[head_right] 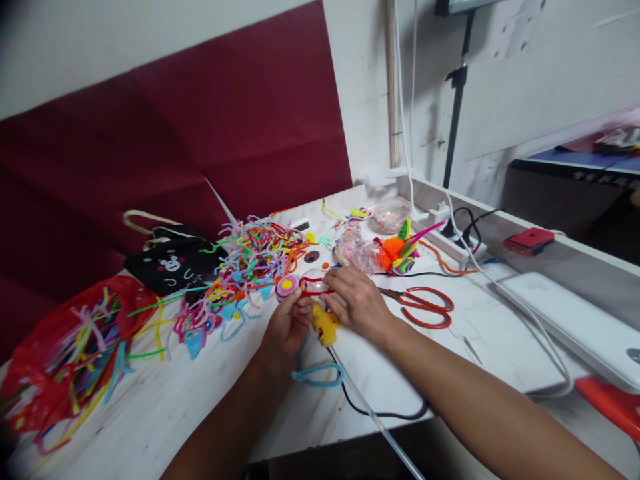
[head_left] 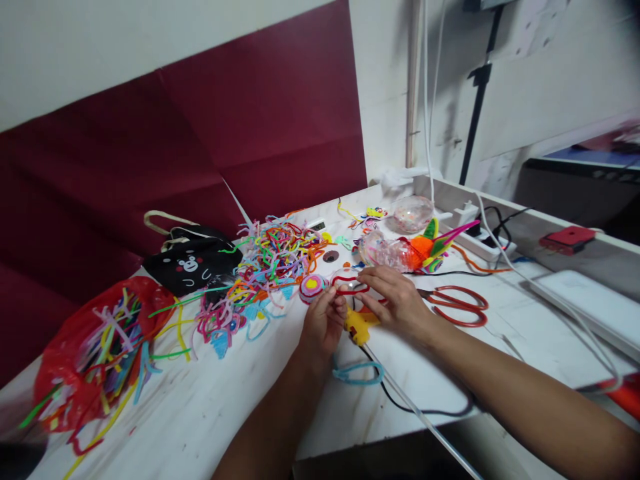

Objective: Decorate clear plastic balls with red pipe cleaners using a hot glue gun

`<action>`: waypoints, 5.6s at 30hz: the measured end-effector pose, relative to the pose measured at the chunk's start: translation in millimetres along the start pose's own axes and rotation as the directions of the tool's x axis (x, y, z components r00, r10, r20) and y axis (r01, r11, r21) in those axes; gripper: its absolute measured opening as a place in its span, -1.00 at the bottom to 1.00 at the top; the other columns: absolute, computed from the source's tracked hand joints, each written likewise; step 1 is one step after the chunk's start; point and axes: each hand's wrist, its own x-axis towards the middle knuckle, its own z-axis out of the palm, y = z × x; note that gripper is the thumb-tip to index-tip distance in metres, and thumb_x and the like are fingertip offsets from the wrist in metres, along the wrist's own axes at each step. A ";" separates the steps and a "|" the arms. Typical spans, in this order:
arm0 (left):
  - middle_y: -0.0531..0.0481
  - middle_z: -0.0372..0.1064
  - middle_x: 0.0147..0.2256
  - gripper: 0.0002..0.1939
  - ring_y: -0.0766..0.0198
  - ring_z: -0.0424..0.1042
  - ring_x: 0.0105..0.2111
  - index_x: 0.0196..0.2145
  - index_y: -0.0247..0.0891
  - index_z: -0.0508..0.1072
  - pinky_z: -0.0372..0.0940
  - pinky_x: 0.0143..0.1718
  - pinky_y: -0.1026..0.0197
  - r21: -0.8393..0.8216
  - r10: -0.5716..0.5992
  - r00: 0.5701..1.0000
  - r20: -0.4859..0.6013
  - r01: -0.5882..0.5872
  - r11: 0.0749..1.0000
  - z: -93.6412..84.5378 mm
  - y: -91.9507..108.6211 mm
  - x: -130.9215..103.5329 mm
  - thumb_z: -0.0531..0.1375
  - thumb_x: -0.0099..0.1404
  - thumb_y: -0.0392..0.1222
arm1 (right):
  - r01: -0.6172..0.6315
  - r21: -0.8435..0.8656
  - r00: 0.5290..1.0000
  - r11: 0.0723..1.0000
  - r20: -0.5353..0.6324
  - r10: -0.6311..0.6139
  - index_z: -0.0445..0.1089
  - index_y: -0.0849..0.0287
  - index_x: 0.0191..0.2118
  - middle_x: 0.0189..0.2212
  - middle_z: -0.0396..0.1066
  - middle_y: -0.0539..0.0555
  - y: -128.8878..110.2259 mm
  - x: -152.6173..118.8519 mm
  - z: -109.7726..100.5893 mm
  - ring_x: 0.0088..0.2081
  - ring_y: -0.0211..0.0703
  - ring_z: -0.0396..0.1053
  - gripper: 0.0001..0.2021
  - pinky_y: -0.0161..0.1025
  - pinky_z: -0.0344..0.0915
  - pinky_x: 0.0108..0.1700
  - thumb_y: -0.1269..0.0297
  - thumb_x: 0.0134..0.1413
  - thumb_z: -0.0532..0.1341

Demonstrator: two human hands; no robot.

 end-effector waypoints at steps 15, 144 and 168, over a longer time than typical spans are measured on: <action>0.00 0.50 -0.40 -0.91 0.52 0.34 -0.56 -0.33 -0.39 0.50 0.24 -0.54 0.49 -0.026 -0.006 0.999 -0.054 0.005 1.000 5.1 -0.8 -3.3 0.27 0.32 -0.49 | -0.013 -0.053 1.000 0.999 0.020 0.014 0.42 0.14 0.08 -0.12 0.55 0.24 -0.3 -5.9 6.8 -0.09 0.09 0.53 -0.78 0.00 0.53 -0.08 0.25 0.39 0.26; 0.11 0.39 -0.49 -0.80 0.56 0.22 -0.62 -0.38 -0.34 0.46 0.09 -0.63 0.49 0.120 0.049 0.999 0.016 -0.050 0.991 -4.6 7.3 6.0 0.43 0.14 -0.42 | -0.058 0.052 0.997 0.997 -0.045 0.060 0.51 0.08 -0.06 -0.17 0.57 0.17 12.9 -2.9 6.4 -0.13 0.04 0.50 -0.90 0.01 0.43 -0.10 0.33 0.42 0.24; 0.05 0.42 -0.52 -0.66 0.43 0.27 -0.55 -0.38 -0.33 0.54 0.18 -0.47 0.33 0.430 0.144 0.958 0.247 -0.241 0.870 -7.5 3.5 1.4 0.51 0.02 -0.07 | -0.116 0.147 0.993 0.982 0.043 0.111 0.49 0.07 -0.23 -0.17 0.62 0.19 12.1 -5.8 6.9 -0.19 -0.04 0.60 -0.83 -0.11 0.55 -0.17 0.29 0.44 0.19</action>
